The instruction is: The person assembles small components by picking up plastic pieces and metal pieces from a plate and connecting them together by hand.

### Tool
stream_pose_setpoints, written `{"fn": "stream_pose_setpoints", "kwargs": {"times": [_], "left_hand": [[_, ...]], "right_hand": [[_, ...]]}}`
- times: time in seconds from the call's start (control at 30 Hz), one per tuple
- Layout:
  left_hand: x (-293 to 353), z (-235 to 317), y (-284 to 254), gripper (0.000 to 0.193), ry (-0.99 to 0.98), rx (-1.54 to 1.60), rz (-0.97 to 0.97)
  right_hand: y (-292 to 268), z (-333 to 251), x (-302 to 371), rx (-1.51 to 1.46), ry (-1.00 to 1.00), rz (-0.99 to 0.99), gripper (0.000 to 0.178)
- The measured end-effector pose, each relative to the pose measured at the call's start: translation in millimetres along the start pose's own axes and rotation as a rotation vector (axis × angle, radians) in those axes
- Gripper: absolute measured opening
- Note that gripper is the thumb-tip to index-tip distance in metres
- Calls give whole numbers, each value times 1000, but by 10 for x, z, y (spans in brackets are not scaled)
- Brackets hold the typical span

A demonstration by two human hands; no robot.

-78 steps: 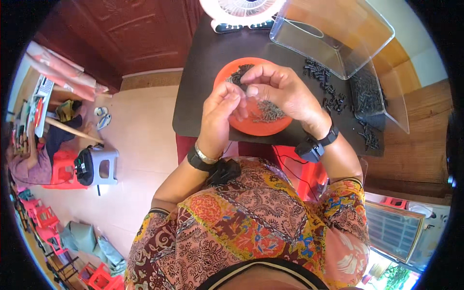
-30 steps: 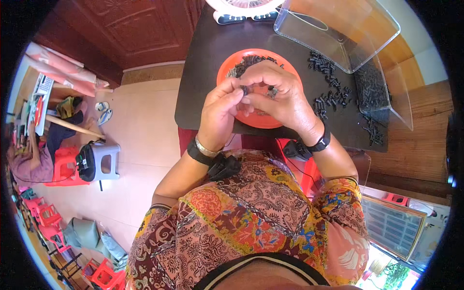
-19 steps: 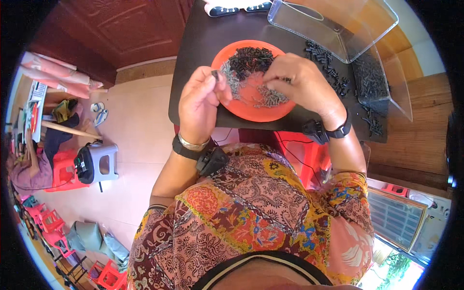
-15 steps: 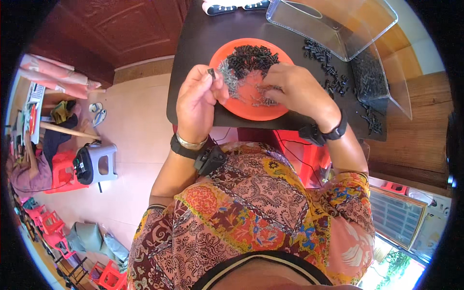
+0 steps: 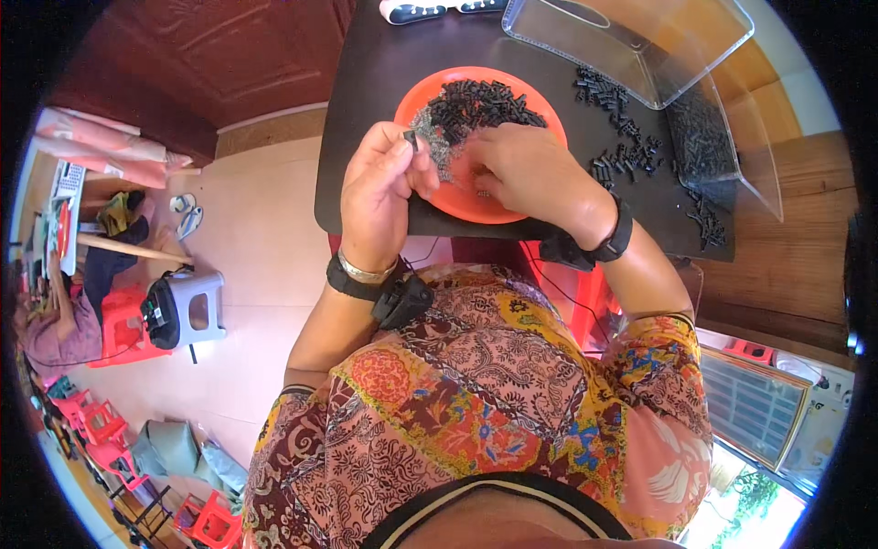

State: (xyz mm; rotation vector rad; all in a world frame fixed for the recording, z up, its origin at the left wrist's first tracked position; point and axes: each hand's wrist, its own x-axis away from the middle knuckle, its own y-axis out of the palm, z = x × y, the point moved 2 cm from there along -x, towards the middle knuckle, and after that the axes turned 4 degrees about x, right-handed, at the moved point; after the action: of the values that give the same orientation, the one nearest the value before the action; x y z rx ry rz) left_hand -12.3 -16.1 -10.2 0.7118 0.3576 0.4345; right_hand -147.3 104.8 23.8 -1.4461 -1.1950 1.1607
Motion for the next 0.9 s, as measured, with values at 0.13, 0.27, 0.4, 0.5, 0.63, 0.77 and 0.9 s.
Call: {"fn": "stream_pose_setpoints", "kwargs": {"times": [0.13, 0.27, 0.4, 0.5, 0.63, 0.77, 0.9], "left_hand": [[20, -18, 49, 16, -37, -48, 26], [19, -31, 61, 18, -53, -53, -13], [27, -42, 80, 18, -82, -71, -34], [12, -72, 128, 18, -123, -82, -50], [5, -87, 154, 19, -127, -115, -53], [2, -94, 165, 21, -124, -125, -35], [1, -98, 169, 21, -137, -119, -45]], "right_hand": [[3, -51, -35, -11, 49, -78, 14], [-29, 18, -27, -57, 87, 49, 13], [-154, 184, -42, -607, 279, 191, 13], [-208, 264, -54, -891, 310, 256, 13], [-236, 304, -50, -907, 343, 195, 16], [-214, 337, -23, -1027, 320, 210, 14], [-268, 278, -32, -1002, 306, 264, 13]]}}
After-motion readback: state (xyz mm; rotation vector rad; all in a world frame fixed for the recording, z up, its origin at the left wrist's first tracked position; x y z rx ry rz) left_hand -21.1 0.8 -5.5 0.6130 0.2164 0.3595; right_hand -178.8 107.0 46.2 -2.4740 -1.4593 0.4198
